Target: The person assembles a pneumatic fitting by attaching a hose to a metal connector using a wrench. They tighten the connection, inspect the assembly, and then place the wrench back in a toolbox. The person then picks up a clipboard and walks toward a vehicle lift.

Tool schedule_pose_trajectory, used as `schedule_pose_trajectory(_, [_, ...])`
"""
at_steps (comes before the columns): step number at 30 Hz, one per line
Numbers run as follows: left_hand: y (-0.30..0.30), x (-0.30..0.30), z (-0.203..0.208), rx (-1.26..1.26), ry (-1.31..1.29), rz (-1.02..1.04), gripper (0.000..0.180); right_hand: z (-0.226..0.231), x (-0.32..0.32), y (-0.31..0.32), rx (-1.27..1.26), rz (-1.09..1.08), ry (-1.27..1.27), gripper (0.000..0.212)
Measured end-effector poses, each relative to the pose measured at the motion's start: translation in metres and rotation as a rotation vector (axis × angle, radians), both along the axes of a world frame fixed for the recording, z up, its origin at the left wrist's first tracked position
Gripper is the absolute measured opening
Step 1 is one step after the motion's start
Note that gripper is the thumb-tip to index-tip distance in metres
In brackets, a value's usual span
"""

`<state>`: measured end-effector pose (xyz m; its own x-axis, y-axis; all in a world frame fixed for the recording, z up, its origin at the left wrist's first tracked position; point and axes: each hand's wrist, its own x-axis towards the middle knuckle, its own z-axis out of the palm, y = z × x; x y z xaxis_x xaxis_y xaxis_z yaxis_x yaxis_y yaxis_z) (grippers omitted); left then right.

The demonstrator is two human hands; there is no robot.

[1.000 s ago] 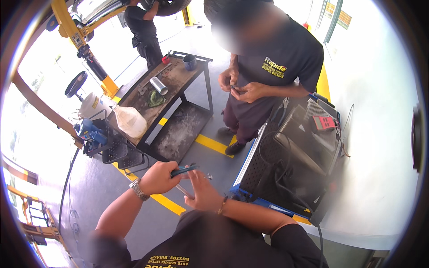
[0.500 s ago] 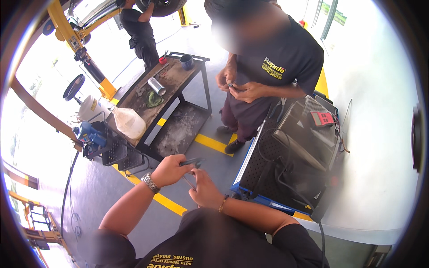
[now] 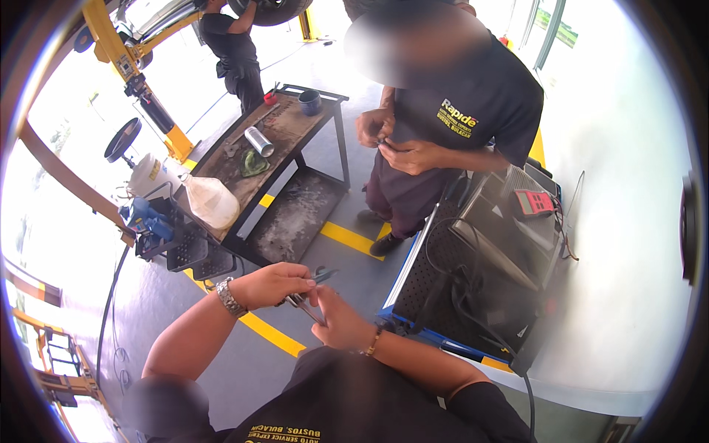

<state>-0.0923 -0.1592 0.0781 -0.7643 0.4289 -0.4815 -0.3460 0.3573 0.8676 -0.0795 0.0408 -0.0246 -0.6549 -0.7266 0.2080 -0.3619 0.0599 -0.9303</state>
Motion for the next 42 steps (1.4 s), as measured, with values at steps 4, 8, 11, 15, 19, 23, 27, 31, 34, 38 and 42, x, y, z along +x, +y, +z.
schedule_pose_trajectory(4, [0.000,0.005,-0.002,0.091,0.020,0.101,0.028,-0.006,-0.003,-0.003,-0.083,0.086,-0.086,0.051])
schedule_pose_trajectory(8, [0.011,0.003,0.005,0.361,-0.072,0.300,0.036,0.013,-0.021,0.017,-0.164,0.262,-0.499,0.053])
schedule_pose_trajectory(11, [0.032,0.003,0.006,0.524,-0.190,0.416,0.039,0.023,-0.015,0.037,-0.205,0.287,-0.654,0.048])
schedule_pose_trajectory(15, [0.056,0.017,-0.003,0.555,-0.225,0.489,0.040,0.022,0.005,0.051,-0.166,0.178,-0.563,0.040])
schedule_pose_trajectory(19, [0.064,0.028,-0.006,0.570,-0.227,0.459,0.039,0.023,0.021,0.061,-0.083,0.150,-0.483,0.040])
schedule_pose_trajectory(23, [0.065,0.029,-0.001,0.484,-0.101,0.356,0.036,0.037,0.020,0.063,-0.030,0.150,-0.423,0.039])
schedule_pose_trajectory(27, [0.062,0.034,-0.012,0.372,0.089,0.236,0.036,0.046,0.015,0.065,-0.054,0.238,-0.477,0.041])
schedule_pose_trajectory(31, [0.070,0.035,0.003,0.464,-0.129,0.360,0.034,0.033,0.010,0.068,-0.042,0.338,-0.542,0.053])
schedule_pose_trajectory(34, [0.071,0.032,0.013,0.520,-0.272,0.413,0.033,0.023,0.014,0.067,-0.061,0.328,-0.652,0.055])
schedule_pose_trajectory(38, [0.066,0.034,0.010,0.561,-0.334,0.471,0.032,0.034,0.013,0.062,-0.053,0.351,-0.852,0.064])
schedule_pose_trajectory(42, [0.061,0.038,0.012,0.549,-0.376,0.469,0.032,0.034,0.010,0.061,-0.080,0.433,-0.986,0.067])
